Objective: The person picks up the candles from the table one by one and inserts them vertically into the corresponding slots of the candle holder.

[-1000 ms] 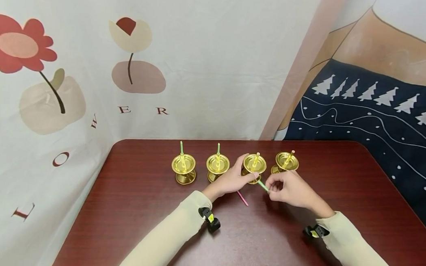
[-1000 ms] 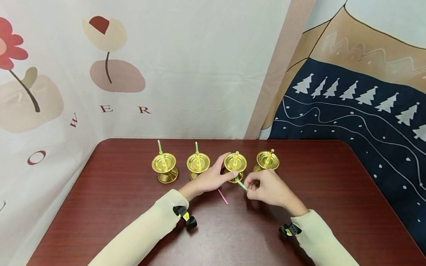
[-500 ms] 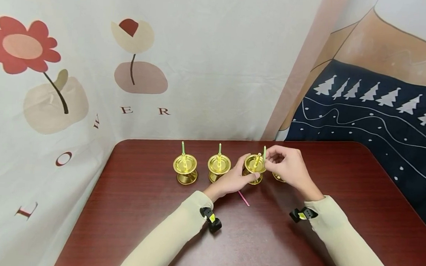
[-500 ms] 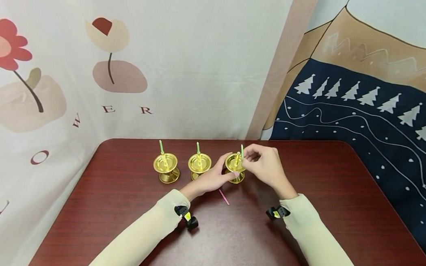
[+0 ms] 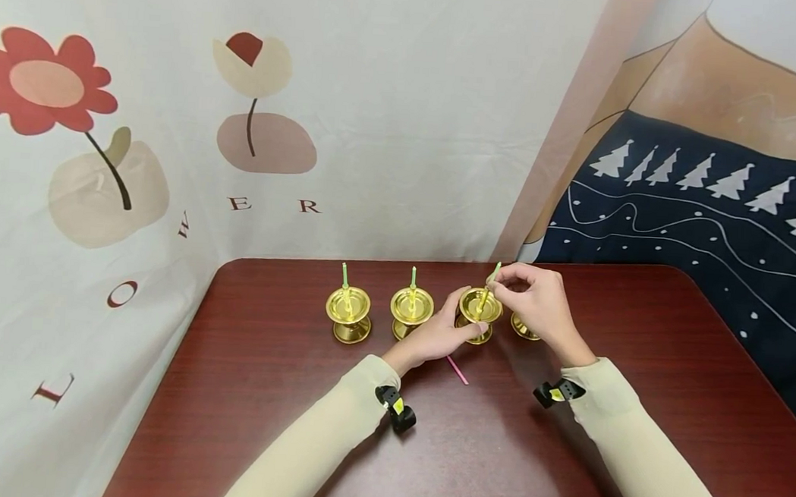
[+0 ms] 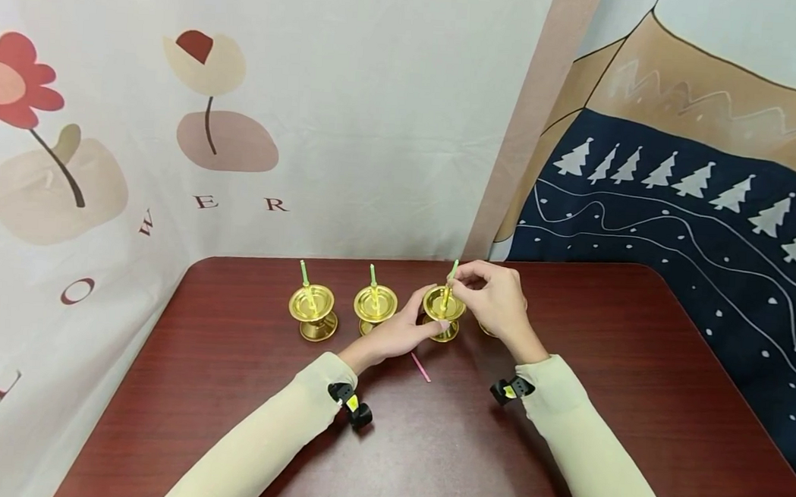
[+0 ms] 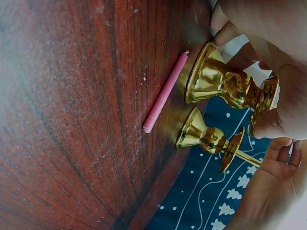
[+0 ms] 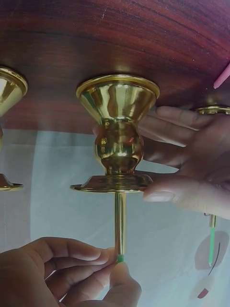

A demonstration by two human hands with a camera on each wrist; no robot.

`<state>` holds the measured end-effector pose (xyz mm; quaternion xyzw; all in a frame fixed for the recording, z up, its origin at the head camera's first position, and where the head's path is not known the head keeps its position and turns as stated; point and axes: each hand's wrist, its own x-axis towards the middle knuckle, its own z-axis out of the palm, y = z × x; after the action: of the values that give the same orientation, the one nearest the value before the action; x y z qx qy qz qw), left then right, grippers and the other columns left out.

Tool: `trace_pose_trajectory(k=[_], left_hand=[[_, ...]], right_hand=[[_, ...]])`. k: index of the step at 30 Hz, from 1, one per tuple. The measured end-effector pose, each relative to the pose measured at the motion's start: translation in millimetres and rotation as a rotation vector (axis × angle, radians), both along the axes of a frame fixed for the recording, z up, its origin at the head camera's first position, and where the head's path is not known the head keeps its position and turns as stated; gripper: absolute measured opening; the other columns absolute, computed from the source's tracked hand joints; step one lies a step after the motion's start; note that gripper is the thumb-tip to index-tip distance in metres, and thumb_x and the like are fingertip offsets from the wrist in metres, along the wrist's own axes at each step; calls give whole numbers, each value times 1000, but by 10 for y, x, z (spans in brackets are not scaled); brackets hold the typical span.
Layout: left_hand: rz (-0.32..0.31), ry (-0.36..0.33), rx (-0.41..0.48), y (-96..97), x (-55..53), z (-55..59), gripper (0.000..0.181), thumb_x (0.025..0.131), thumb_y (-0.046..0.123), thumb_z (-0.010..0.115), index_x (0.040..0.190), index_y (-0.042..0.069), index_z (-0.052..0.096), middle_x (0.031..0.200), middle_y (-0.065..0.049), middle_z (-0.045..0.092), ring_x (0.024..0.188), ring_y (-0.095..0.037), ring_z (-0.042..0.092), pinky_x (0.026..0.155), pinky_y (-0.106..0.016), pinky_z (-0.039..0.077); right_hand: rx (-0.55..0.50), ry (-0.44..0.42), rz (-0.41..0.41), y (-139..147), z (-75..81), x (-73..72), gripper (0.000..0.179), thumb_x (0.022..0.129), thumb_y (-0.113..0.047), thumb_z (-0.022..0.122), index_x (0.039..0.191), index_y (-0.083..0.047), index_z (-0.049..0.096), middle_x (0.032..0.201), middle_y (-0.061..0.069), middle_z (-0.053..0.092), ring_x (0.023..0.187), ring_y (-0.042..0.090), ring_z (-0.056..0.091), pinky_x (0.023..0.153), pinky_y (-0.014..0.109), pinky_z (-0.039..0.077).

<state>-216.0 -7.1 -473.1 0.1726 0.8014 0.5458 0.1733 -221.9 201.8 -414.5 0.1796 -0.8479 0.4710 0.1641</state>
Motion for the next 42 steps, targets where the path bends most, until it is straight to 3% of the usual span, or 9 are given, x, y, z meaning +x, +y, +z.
trace_pose_trajectory(k=[17, 20, 30, 42], left_hand=[[0, 22, -22, 0, -3, -1, 85, 106, 42, 69, 174, 15, 24, 169, -17, 44, 151, -32, 47, 125, -50, 36], [0, 26, -24, 0, -6, -6, 85, 106, 41, 69, 174, 15, 25, 168, -17, 45, 151, -32, 47, 124, -50, 37], [9, 24, -25, -11, -2, -21, 85, 105, 42, 70, 173, 16, 26, 167, -18, 47, 150, -33, 49, 124, -51, 38], [4, 9, -30, -4, 6, -15, 87, 105, 43, 69, 174, 16, 23, 167, -19, 47, 150, -32, 48, 124, -50, 37]], right_hand=[[-4, 21, 26, 18, -46, -25, 7, 95, -6, 83, 94, 1, 81, 89, 8, 78, 77, 10, 66, 69, 15, 53], [7, 34, 30, 12, -42, -29, 1, 93, -2, 83, 93, -2, 82, 88, 7, 79, 79, 9, 65, 70, 15, 52], [17, 47, 19, 9, -49, -38, 9, 89, 3, 85, 92, -6, 85, 89, 5, 81, 81, 7, 66, 70, 15, 50], [13, 15, -49, 76, -80, 199, 14, 88, 6, 86, 98, -4, 83, 84, 4, 78, 74, 10, 69, 69, 13, 54]])
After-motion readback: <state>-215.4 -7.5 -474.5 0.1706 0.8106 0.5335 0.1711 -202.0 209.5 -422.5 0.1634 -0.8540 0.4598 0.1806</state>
